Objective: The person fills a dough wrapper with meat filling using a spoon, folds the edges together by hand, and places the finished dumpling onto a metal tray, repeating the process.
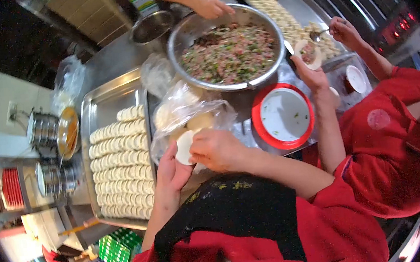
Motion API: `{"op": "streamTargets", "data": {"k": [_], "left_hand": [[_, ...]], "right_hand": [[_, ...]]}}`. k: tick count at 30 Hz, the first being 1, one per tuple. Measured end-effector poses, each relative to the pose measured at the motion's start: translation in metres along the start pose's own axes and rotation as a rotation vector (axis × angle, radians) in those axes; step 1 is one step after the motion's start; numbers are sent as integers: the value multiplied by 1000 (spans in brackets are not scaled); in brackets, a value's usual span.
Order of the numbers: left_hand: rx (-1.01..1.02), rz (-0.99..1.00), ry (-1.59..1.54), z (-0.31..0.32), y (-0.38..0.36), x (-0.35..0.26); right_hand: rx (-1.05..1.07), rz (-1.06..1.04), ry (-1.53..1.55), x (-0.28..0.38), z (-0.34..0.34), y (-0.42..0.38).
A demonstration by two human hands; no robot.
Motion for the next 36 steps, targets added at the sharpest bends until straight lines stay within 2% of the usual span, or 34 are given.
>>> {"op": "streamTargets", "data": {"k": [1, 2, 4, 5, 7, 8, 10, 14, 18, 23, 27, 32, 36], "left_hand": [[-251, 105, 144, 13, -7, -3], [-238, 81, 156, 20, -4, 0], [-185, 99, 303, 31, -2, -1], [-209, 102, 322, 36, 2, -1], [-171, 97, 339, 46, 12, 1], [-140, 103, 343, 52, 16, 1], [-110, 91, 357, 62, 24, 1], [-99, -10, 349, 72, 38, 8], [-65, -134, 318, 76, 57, 17], [-58, -244, 304, 75, 80, 23], [-55, -332, 322, 80, 90, 34], [-24, -381, 226, 81, 95, 41], [-22, -402, 220, 82, 96, 41]], "right_hand": [[-161, -16, -123, -2, -28, 4], [-302, 19, -160, -5, -59, 8], [-390, 71, -483, -15, -104, 12], [-401, 80, -494, -20, -116, 16], [-373, 76, -774, -29, -131, 23], [-373, 86, -783, -40, -135, 21], [-138, 295, -801, -91, -122, 11], [-86, 278, -941, -113, -127, 27], [101, 399, -965, -141, -127, 41], [46, 317, -920, -122, -140, 52], [84, 328, -892, -133, -126, 43], [182, 385, -683, -126, -117, 35], [115, 385, -551, -135, -130, 40]]}}
Point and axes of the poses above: each hand's wrist, its own y-axis towards the middle knuckle, its own z-axis out of the palm, x = y × z, the point moved 9 cm from there along y, towards the middle knuckle, and after that the axes turned 14 degrees about -x, right-handed, at the moved point
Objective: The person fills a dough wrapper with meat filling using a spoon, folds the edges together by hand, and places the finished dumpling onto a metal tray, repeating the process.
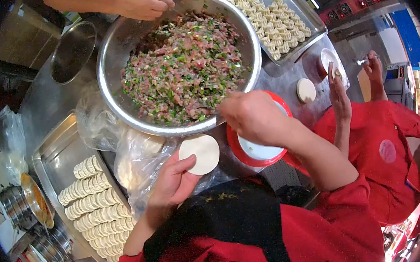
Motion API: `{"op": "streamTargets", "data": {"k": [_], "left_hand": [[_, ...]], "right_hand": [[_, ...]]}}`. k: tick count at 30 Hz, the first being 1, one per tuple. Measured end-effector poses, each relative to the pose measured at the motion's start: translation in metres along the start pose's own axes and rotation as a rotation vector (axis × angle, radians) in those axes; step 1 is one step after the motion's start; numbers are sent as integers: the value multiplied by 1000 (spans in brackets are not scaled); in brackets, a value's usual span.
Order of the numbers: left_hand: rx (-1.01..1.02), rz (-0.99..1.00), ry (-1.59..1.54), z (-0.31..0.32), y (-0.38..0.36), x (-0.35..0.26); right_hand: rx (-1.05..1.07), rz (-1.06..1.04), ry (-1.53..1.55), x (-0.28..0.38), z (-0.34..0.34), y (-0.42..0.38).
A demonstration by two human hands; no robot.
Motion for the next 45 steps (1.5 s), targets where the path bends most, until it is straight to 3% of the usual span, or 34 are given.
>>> {"op": "streamTargets", "data": {"k": [8, 14, 19, 20, 22, 26, 28, 33, 36, 40, 42, 45], "left_hand": [[-81, -9, -33, -6, -2, 2], [-122, 39, -36, -7, 1, -3], [-113, 67, -64, -6, 2, -8], [-126, 73, -85, -6, 2, -10], [-137, 81, -111, -7, 2, -12], [-103, 101, -152, -2, 1, -18], [-93, 105, -169, 1, 0, -22], [-77, 103, -189, 5, -2, -29], [-84, 99, -204, 6, -2, -31], [-51, 127, -180, 11, -2, -32], [-49, 123, -168, 12, -1, -29], [-53, 104, -190, 12, 0, -27]], "right_hand": [[-65, 21, 189, -20, -7, 22], [132, 41, 242, -18, -5, 12], [-43, 65, 219, -22, -24, 14], [-41, 60, 218, -20, -23, 13], [-5, 244, 96, -33, -18, 6], [53, 270, 116, -15, 2, -3], [-131, 282, 218, -8, 1, -2], [-49, 302, 289, 2, 14, 1], [-71, 364, 353, -2, 14, 0], [-177, 282, 255, -6, -3, 0], [-30, 349, 240, -10, 6, -3], [-77, 394, 350, -11, 11, -7]]}}
Point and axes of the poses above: each hand's wrist, its own y-axis towards the middle knuckle, its own z-axis out of the palm, x = y × z, the point moved 9 cm from there along y, towards the middle knuckle, and after that the axes turned 14 degrees about -x, right-handed, at the moved point
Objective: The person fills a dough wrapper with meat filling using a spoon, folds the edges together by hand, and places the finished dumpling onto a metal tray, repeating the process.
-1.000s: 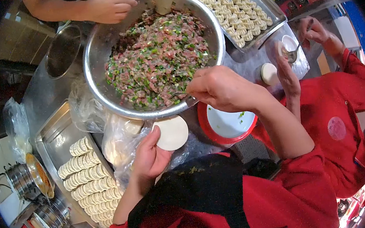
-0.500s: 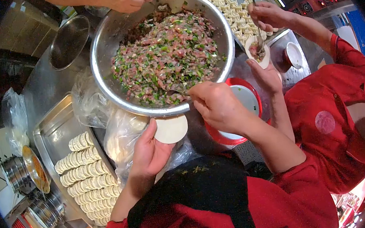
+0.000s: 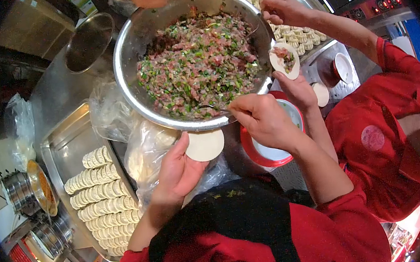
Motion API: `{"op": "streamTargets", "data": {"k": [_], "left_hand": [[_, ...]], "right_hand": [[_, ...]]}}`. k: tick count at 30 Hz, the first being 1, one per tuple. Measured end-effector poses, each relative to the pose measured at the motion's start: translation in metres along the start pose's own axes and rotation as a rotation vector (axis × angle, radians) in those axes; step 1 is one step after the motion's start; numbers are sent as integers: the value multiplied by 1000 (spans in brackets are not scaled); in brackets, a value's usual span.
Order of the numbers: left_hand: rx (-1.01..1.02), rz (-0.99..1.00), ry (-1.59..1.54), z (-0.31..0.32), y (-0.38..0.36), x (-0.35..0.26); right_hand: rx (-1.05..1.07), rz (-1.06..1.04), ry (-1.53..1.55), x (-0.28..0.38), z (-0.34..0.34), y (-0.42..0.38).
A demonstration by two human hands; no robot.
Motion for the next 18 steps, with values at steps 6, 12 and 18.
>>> {"op": "streamTargets", "data": {"k": [6, 12, 18], "left_hand": [[25, 16, -8, -2, -3, -2], [37, 46, -11, -15, -11, -3], [104, 107, -50, -1, -39, 2]], "right_hand": [[44, 663, 526, -41, 16, -16], [-10, 779, 931, -27, 13, -30], [-82, 495, 730, 14, -5, -65]]}}
Point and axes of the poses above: each hand's wrist, its own y-axis towards the middle knuckle, its own z-axis out of the palm, x = y × z, the point moved 9 cm from there along y, towards the middle knuckle, and after that the axes turned 14 degrees about -x, right-handed, at the moved point
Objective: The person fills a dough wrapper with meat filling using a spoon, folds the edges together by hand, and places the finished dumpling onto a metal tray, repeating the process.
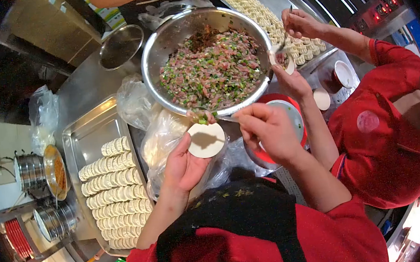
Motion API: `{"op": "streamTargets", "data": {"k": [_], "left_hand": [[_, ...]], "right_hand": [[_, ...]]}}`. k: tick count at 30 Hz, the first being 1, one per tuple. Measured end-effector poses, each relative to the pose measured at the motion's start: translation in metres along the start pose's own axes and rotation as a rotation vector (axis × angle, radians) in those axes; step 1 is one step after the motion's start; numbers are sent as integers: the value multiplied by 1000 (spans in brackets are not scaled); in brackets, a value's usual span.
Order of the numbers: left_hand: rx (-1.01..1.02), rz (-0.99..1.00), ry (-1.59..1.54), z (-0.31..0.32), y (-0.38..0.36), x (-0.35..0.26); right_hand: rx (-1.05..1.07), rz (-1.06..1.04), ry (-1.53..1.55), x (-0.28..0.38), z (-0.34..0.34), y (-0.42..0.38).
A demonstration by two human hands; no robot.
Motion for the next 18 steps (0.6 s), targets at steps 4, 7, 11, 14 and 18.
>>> {"op": "streamTargets", "data": {"k": [4, 7, 11, 14, 18], "left_hand": [[202, -51, -158, 6, -15, 4], [186, -66, -175, 14, -31, 10], [92, -42, -122, -3, -39, 13], [146, -56, -156, -7, -46, 20], [155, -78, -119, -5, -58, 33]], "right_hand": [[-16, -576, -342, -7, 3, -39], [-25, -1274, -599, -1, 20, -87], [-6, -1282, -594, 1, 14, -110], [-21, -1221, -502, 8, 0, -116], [-38, -1259, -455, 13, -4, -120]]}}
Point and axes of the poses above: each hand's wrist, its own y-axis towards the middle knuckle, its own z-axis out of the palm, x = y × z, the point moved 9 cm from there along y, towards the middle knuckle, and after that the axes turned 14 degrees about -x, right-handed, at the moved point
